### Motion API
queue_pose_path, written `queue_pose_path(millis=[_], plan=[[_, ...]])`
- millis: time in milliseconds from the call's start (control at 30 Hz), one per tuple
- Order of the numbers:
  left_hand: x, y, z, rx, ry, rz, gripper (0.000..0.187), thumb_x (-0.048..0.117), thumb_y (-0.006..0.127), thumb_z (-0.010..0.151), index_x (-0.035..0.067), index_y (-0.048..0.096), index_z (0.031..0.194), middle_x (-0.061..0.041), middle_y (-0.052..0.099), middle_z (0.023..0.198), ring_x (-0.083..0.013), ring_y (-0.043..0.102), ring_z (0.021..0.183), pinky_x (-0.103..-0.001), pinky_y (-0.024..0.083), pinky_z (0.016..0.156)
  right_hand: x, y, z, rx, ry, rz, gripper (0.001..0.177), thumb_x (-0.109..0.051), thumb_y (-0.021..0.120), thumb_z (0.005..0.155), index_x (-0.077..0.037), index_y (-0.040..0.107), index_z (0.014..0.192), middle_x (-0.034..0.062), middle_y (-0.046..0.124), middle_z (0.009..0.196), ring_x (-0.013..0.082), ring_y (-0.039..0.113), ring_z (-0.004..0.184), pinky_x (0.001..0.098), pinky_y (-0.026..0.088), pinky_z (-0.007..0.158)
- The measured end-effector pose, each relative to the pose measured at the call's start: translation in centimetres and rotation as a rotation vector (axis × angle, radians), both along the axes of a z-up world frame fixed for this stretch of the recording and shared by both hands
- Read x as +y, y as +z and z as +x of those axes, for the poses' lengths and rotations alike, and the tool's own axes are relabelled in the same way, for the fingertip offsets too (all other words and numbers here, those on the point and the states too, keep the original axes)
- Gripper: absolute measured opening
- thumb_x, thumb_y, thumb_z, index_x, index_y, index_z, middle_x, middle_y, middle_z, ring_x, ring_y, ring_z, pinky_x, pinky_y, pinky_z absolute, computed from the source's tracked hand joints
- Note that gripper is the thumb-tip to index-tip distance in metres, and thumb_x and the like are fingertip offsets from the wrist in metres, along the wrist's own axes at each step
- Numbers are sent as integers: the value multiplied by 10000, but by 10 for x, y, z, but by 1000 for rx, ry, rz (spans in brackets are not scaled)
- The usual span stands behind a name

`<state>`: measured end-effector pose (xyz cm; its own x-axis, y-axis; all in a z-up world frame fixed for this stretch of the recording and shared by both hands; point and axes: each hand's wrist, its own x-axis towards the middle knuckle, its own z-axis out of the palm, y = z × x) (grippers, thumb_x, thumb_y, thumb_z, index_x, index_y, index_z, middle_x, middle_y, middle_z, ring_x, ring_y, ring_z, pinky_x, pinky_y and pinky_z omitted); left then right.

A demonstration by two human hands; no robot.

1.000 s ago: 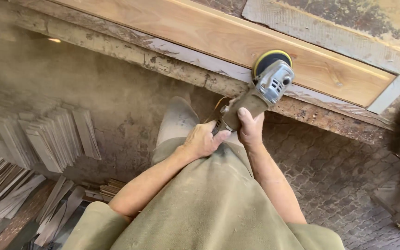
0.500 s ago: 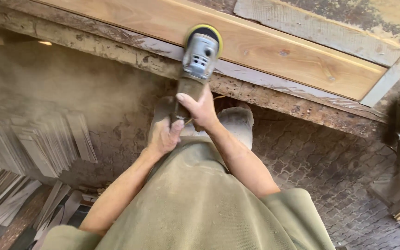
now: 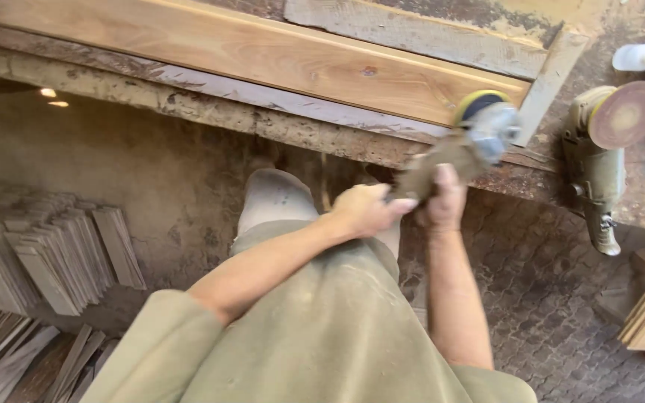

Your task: Applying glue to imperfections in a wood plank and then sanding the surface smooth with a power sander.

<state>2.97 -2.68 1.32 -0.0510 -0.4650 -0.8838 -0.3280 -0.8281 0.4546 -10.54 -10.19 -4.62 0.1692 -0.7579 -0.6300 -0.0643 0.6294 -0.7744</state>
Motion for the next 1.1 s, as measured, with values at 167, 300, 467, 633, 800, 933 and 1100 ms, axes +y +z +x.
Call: queue_pose_path(millis=[167, 300, 467, 633, 800, 933, 1100], plan=[[-5, -20, -4, 1, 31, -113, 1004, 830, 260, 847, 25, 653, 1300, -327, 713, 1154, -474, 680, 1159, -569, 524, 987, -13, -38, -7, -136, -160, -13, 394, -340, 664, 920, -72, 686, 1209, 151, 756, 1031, 268, 779, 886, 450, 667, 808], [51, -28, 41, -184, 173, -124, 869, 763, 398, 894, 3, 682, 1205, -329, 722, 1013, -494, 698, 1051, -574, 560, 886, 26, -58, 59, -113, 36, -8, 339, -200, 759, 867, -56, 663, 1158, 136, 719, 938, 259, 737, 824, 496, 626, 748], [141, -54, 84, -437, 339, -190, 755, 744, 479, 943, 28, 703, 1024, -273, 718, 844, -442, 724, 937, -535, 589, 733, 78, -22, 165, -236, 244, 8, 425, -188, 893, 755, -64, 675, 1098, 131, 720, 910, 228, 708, 819, 487, 634, 698], [150, -27, 100, -332, 546, -142, 639, 639, 534, 947, 20, 688, 971, -272, 721, 879, -453, 689, 1025, -572, 557, 828, 95, -13, 188, -334, 310, 16, 478, -210, 909, 795, -104, 620, 1161, 41, 720, 1001, 113, 645, 903, 342, 583, 825], [83, -14, 62, -203, 311, -40, 717, 644, 516, 930, -19, 670, 1153, -298, 719, 1061, -458, 679, 1105, -567, 556, 900, 43, 5, 106, -184, 233, 137, 477, -178, 761, 833, -19, 540, 1225, 138, 687, 1002, 223, 684, 848, 398, 621, 783], [16, 4, 44, 18, 12, -35, 924, 769, 345, 865, 17, 653, 1305, -309, 701, 1218, -464, 651, 1205, -567, 517, 1008, 13, -6, 45, -40, -187, 132, 353, -331, 707, 855, -83, 718, 1105, 146, 771, 977, 281, 774, 829, 468, 639, 782], [56, -13, 65, 36, 29, -26, 912, 768, 324, 891, 48, 614, 1370, -275, 700, 1244, -434, 647, 1231, -549, 498, 1035, 47, -25, 55, -164, -128, 42, 376, -301, 702, 895, -73, 662, 1193, 207, 751, 1057, 323, 766, 919, 505, 642, 822]])
